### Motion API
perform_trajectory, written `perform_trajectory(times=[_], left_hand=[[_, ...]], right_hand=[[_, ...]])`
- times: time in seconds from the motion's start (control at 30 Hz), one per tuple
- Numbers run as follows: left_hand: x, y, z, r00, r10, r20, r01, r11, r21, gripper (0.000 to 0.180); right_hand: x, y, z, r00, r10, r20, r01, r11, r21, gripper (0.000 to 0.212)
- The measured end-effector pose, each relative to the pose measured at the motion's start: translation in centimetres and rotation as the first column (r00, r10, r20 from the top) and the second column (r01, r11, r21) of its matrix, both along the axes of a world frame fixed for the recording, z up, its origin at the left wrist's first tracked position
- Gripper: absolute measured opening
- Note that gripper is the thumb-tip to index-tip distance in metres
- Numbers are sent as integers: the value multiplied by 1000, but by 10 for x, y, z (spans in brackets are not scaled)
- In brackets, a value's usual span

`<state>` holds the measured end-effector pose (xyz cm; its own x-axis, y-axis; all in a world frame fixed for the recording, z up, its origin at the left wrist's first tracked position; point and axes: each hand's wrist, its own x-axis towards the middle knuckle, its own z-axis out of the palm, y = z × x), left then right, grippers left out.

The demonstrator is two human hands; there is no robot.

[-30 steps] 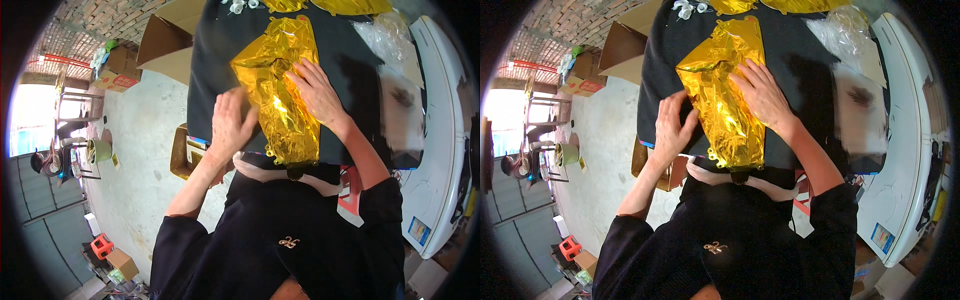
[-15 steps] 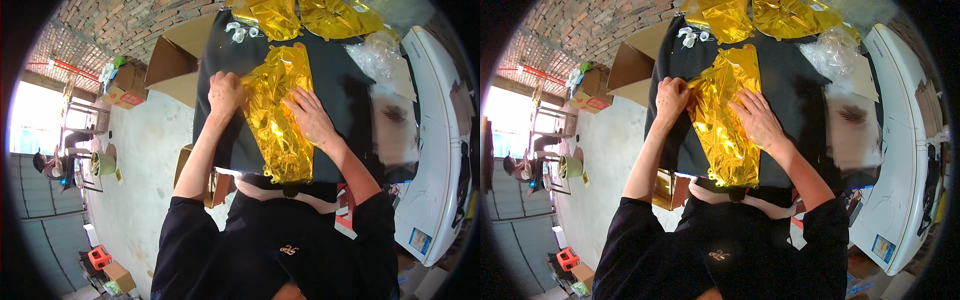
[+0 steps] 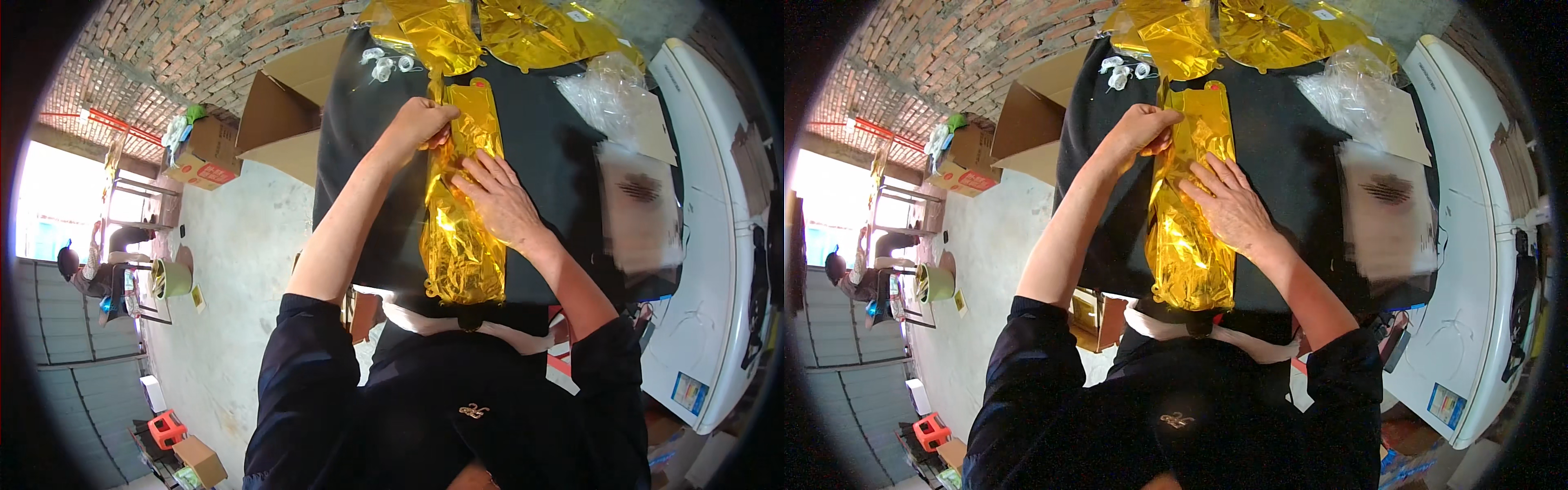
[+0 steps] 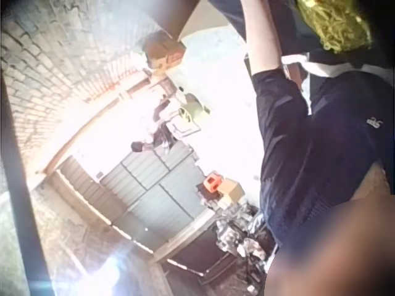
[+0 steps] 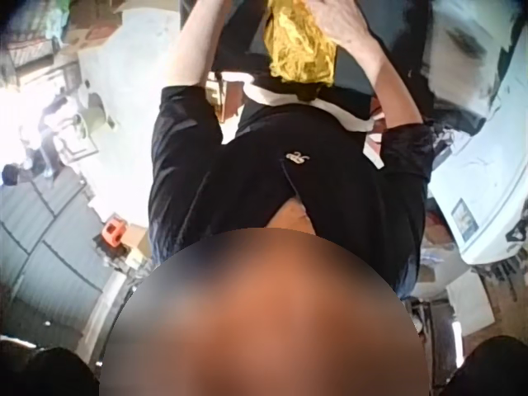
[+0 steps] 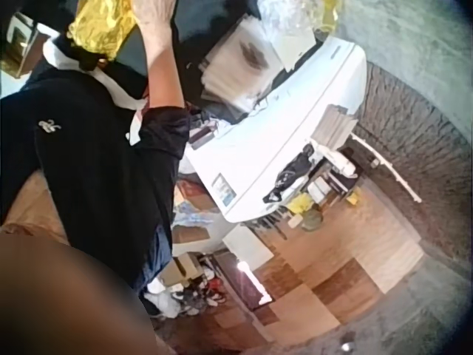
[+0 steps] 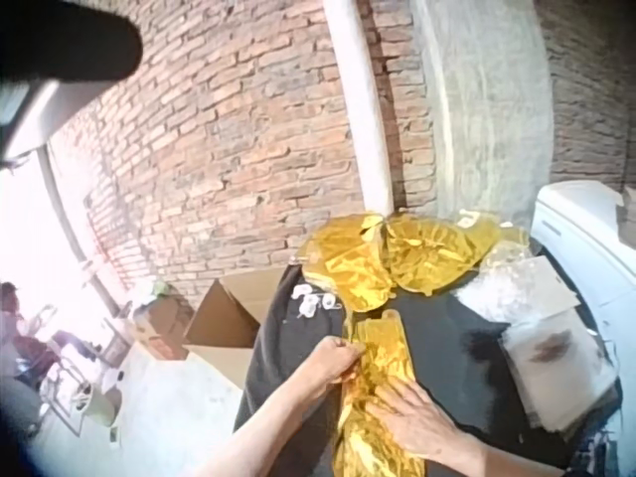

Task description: The person flattens and folds a foil balloon on a work table by hand.

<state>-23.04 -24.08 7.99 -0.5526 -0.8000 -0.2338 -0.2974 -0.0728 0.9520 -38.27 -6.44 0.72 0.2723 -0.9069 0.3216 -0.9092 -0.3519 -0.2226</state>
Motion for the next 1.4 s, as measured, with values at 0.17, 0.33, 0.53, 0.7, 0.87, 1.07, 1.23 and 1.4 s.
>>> perform_trajectory(times=[0.17,0.33,0.53,0.7,0.87,1.07,1.23,1.4], left_hand=[[-22,2,-8,999,-7,42,5,1000,30,43],[-29,-3,-26,998,49,36,-49,999,11,41],[-27,7,-34,995,-17,97,18,1000,-9,40],[-7,38,-48,998,-52,40,64,885,-460,31],[16,85,-62,993,30,-117,-88,841,-534,16],[35,107,-69,989,5,-146,-109,697,-709,39],[47,101,-81,972,206,114,11,445,-896,53],[47,108,-84,897,233,377,278,367,-888,63]], right_hand=[[-8,0,-5,999,14,-36,-13,1000,23,40],[-5,0,-1,997,25,-69,-21,998,56,34],[-6,1,-3,999,30,-24,-29,999,22,33],[-7,1,-3,1000,18,-16,-17,1000,21,30],[-3,1,3,999,17,-36,-16,1000,15,28],[-3,0,2,999,34,-24,-34,999,-14,29],[-3,0,6,999,33,-41,-34,999,-12,34],[-1,-1,5,998,27,-65,-25,999,35,41]])
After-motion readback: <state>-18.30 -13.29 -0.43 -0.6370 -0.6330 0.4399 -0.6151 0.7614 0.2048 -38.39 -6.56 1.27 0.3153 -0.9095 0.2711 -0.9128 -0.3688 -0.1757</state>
